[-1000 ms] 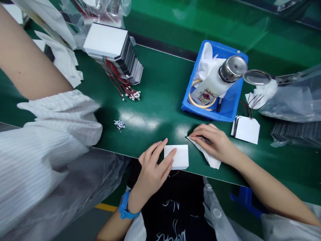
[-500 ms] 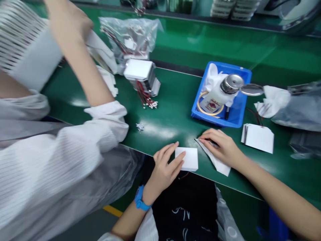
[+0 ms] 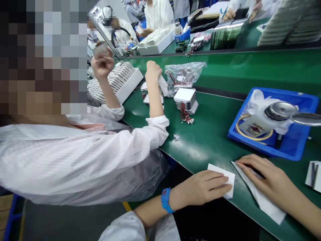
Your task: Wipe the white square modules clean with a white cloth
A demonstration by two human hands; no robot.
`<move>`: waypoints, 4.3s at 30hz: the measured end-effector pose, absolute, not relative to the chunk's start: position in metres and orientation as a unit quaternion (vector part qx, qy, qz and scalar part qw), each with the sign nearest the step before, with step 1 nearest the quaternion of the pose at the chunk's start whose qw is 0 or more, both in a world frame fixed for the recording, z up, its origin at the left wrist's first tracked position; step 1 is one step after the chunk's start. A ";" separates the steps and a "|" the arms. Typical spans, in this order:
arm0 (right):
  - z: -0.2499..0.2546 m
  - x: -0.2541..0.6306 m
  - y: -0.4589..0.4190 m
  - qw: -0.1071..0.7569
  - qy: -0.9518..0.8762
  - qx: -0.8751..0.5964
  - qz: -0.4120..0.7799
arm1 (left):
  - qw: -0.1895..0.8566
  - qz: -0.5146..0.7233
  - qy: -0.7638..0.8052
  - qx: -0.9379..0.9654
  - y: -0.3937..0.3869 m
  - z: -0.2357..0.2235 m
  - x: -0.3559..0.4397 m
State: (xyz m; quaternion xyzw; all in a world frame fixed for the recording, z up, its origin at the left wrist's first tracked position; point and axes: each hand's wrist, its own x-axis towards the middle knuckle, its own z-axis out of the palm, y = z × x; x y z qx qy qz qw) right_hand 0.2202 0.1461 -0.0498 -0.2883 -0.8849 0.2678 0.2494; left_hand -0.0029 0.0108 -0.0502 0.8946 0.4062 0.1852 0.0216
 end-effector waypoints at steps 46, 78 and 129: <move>-0.032 0.214 0.135 0.206 -0.879 -0.311 0.296 | 0.070 0.305 0.640 0.702 0.213 -0.002 -0.056; -0.046 0.342 0.107 0.122 -0.874 -0.441 -0.164 | -0.024 0.299 0.528 0.794 0.208 -0.041 -0.037; 0.028 0.173 0.045 0.304 -0.870 -0.269 0.279 | 0.676 0.382 0.418 0.471 -0.013 -0.002 0.000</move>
